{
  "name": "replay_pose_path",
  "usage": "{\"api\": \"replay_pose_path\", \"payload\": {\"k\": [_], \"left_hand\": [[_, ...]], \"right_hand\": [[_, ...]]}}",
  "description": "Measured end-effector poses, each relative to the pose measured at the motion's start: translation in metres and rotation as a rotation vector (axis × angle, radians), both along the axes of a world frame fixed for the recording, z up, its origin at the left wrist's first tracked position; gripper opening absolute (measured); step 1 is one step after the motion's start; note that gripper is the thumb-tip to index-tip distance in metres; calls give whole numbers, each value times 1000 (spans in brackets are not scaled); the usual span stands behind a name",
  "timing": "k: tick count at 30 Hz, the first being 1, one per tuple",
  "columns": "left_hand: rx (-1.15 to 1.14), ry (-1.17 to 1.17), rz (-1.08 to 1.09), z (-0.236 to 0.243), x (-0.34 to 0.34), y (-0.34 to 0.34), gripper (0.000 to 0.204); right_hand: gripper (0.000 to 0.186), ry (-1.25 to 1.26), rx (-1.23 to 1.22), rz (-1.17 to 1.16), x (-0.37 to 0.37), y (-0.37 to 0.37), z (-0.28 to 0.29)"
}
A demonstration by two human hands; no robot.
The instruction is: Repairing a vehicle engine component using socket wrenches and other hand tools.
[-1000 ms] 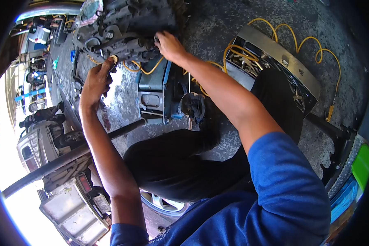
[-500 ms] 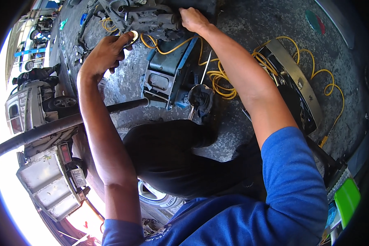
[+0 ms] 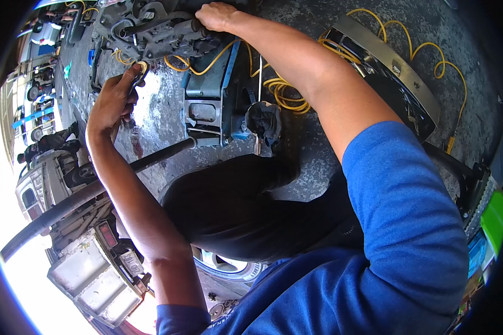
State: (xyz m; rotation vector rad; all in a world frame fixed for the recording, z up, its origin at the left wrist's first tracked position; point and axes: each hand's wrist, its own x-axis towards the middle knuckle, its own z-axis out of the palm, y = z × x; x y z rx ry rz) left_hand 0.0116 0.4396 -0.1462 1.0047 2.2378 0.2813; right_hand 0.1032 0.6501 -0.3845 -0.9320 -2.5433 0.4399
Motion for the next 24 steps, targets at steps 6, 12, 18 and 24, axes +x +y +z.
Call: {"api": "replay_pose_path", "payload": {"k": [6, 12, 18, 24], "left_hand": [[29, 1, -8, 1, 2, -3, 52], [32, -8, -22, 1, 4, 0, 52], [19, 8, -20, 1, 2, -2, 53], [24, 13, -43, 2, 5, 1, 55]], "right_hand": [[22, -70, -48, 223, 3, 28, -1], [17, 125, 33, 119, 9, 25, -15], [22, -38, -4, 258, 12, 19, 0], [24, 81, -63, 220, 20, 19, 6]]}}
